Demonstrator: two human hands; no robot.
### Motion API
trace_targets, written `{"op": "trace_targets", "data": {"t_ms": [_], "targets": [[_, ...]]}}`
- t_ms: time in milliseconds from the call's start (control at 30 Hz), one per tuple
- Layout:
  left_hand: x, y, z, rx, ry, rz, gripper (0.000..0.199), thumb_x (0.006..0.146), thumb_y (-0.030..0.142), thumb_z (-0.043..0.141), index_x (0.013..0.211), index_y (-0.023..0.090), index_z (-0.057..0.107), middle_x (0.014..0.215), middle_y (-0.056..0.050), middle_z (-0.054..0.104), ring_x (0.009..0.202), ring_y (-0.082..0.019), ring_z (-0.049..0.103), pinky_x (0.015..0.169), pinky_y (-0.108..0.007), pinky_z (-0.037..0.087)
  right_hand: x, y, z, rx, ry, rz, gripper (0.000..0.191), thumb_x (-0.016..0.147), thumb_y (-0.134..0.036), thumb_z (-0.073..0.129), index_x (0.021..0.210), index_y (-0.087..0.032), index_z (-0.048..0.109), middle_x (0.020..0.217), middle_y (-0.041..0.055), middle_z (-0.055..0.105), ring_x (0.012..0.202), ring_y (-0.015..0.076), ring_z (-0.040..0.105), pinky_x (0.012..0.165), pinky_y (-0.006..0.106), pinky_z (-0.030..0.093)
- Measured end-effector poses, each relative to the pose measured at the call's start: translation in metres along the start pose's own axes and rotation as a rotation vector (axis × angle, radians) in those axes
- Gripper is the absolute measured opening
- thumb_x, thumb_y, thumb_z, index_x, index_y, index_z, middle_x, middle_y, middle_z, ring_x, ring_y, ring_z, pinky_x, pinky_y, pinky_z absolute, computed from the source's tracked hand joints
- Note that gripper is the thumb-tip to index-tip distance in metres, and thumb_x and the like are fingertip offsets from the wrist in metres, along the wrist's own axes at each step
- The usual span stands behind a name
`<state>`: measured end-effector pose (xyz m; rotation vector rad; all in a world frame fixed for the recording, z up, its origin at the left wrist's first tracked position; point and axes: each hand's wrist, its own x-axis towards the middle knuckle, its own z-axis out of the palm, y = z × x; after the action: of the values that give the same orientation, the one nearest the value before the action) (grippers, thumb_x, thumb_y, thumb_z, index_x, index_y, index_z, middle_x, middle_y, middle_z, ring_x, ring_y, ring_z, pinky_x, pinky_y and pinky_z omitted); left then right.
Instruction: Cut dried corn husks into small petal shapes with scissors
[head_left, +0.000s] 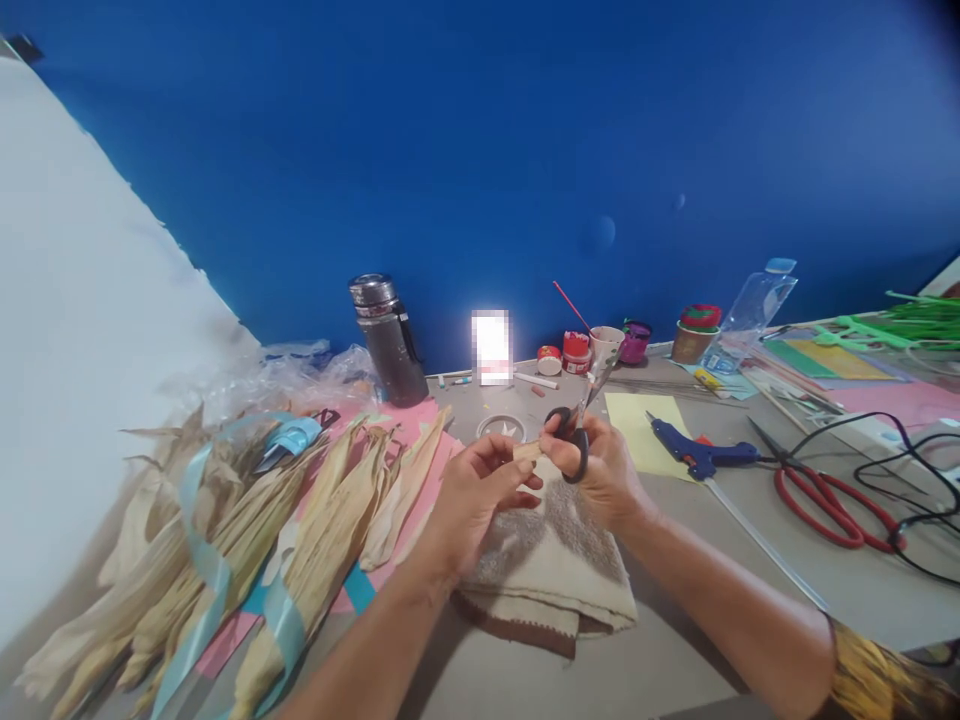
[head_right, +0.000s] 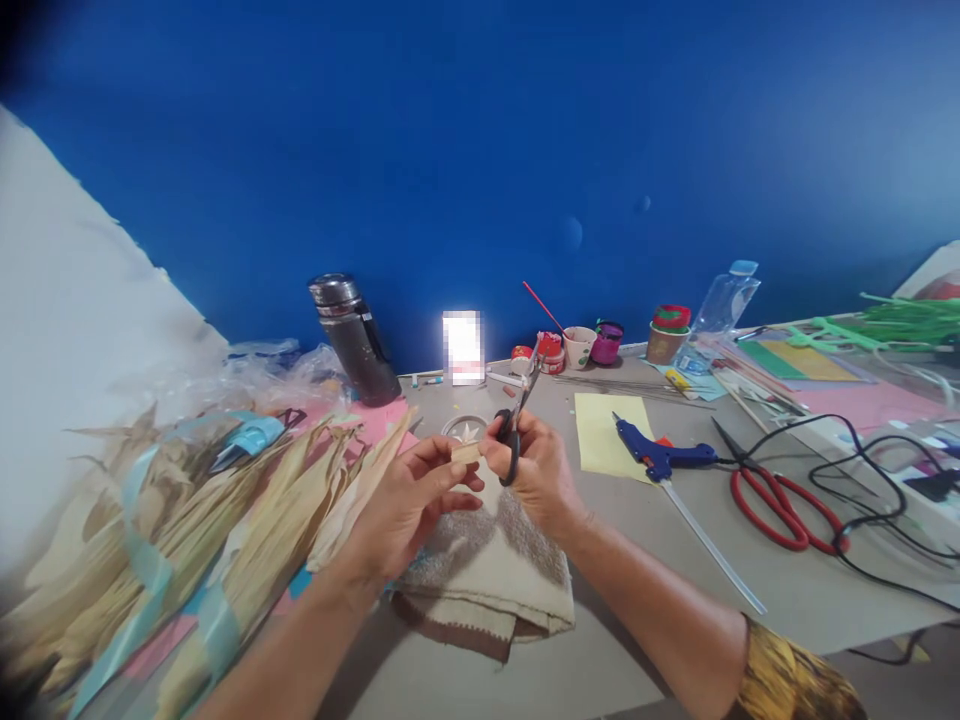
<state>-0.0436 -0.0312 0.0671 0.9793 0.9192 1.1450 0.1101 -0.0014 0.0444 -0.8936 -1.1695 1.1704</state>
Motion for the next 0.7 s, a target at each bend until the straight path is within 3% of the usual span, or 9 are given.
{"op": "trace_targets", "data": {"t_ms": [167,333,500,700], "targets": [[-0.001,-0.018,0.015,-0.212,0.069,0.037,0.021,0.074,0.03,0.077,0.073,0.014,0.064,0.068,0.0,0.059,0.064,-0.01,0.053,0.059,-0.022,0.045,-0.012,0.0,0.01,0.103,0.026,0.034,0.024,0.07,-0.03,0.072,0.087,-0.019,0.059,0.07,-0.0023,0.059,0.059,0.0119,0.052,0.054,0.024,0.043],[-0.001,-0.018,0.014,-0.26,0.093,0.002,0.018,0.071,0.026,0.079,0.073,0.013,0.066,0.069,-0.001,0.059,0.063,-0.009,0.053,0.058,-0.021,0.043,-0.014,0.002,0.012,0.141,0.039,0.035,0.027,0.068,-0.028,0.074,0.088,-0.018,0.059,0.073,-0.0019,0.059,0.06,0.0114,0.054,0.054,0.024,0.046],[-0.002,-0.018,0.016,-0.279,0.093,0.019,0.019,0.069,0.025,0.08,0.075,0.013,0.068,0.069,-0.001,0.06,0.062,-0.01,0.053,0.057,-0.022,0.042,-0.014,0.003,0.014,0.253,0.037,0.104,0.033,0.067,-0.034,0.076,0.09,-0.02,0.056,0.069,-0.0034,0.055,0.051,0.0113,0.051,0.042,0.023,0.043],[-0.001,-0.017,0.017,-0.272,0.13,0.034,0.014,0.067,0.024,0.077,0.072,0.014,0.069,0.071,-0.002,0.063,0.066,-0.011,0.054,0.06,-0.023,0.043,-0.012,-0.001,0.012,0.139,0.028,0.075,0.031,0.066,-0.035,0.077,0.086,-0.019,0.059,0.072,-0.0014,0.057,0.061,0.0119,0.051,0.053,0.023,0.042]]}}
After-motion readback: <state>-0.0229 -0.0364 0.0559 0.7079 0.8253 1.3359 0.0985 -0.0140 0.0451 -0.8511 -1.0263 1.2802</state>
